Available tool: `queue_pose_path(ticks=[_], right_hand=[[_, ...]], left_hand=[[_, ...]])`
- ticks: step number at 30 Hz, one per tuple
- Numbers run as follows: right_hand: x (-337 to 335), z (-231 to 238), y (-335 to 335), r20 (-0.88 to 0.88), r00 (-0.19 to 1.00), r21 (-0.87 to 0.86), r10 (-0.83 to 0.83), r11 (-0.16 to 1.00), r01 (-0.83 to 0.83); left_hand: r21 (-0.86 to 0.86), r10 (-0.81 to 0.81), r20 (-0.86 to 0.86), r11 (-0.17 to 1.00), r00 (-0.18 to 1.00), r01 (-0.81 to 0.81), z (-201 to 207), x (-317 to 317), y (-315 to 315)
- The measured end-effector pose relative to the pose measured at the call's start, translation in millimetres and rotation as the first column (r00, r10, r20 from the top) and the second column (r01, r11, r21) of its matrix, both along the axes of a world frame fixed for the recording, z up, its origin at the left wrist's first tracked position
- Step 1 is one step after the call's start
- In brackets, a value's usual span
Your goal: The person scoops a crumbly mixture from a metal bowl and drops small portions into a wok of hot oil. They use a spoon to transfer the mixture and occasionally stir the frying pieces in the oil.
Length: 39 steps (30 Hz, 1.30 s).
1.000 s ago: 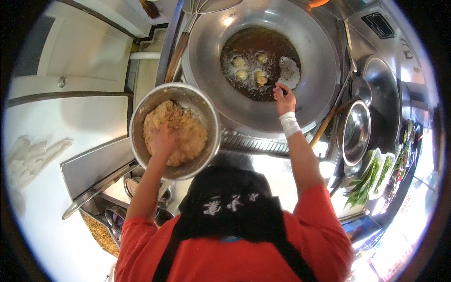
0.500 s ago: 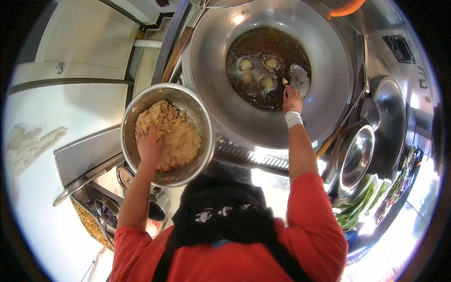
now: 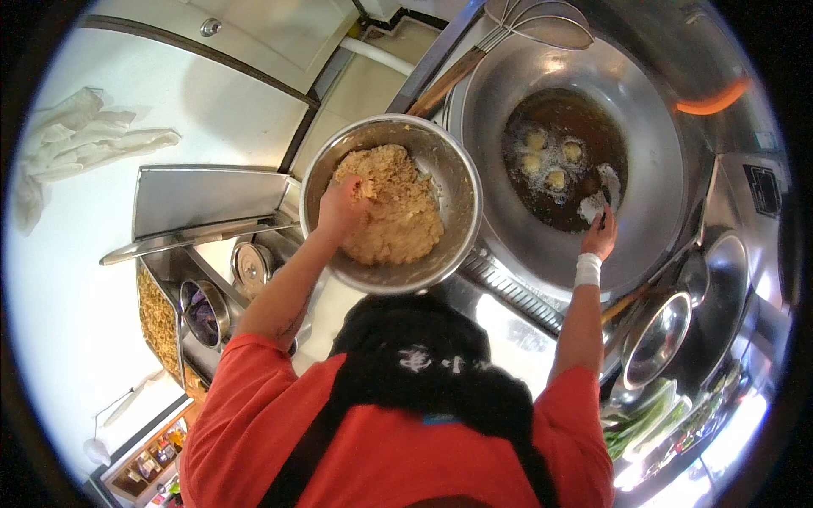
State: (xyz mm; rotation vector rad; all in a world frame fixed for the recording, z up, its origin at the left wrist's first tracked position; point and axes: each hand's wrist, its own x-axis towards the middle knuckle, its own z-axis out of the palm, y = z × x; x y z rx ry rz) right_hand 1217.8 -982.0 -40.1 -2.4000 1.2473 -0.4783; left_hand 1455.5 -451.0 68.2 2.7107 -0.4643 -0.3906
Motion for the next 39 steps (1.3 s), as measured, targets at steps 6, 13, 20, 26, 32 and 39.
queue_pose_path(ticks=[6,13,20,26,32,39], right_hand=[[-37.7,77.4,90.8,0.05,0.996,0.119,0.073,0.99,-0.078],[-55.5,132.9,179.3,-0.016,0.978,0.08,0.206,0.976,-0.204],[-41.1,154.1,209.9,0.053,0.954,0.034,0.296,0.954,-0.298],[-20.7,179.6,236.2,0.15,0.947,0.108,0.285,0.947,-0.302],[21.2,202.2,277.0,0.373,0.863,0.216,0.342,0.872,-0.439],[74.8,202.0,317.7,0.538,0.832,0.661,0.133,0.545,-0.515]], left_hand=[[-0.53,-0.128,-0.847,0.115,0.516,-0.84,10.0,21.4,19.7],[-0.378,-0.615,-0.702,-0.105,0.359,-0.92,2.8,15.0,17.1],[-0.343,-0.283,-0.907,0.066,0.312,-0.937,-8.2,20.5,-17.7],[-0.26,-0.56,-0.802,0.013,0.208,-0.965,-17.6,15.0,-11.7],[-0.451,-0.584,-0.745,0.083,0.324,-0.889,-24.0,-5.8,-9.6],[-0.635,-0.425,-0.759,0.319,0.492,-0.704,0.6,-21.1,-25.9]])
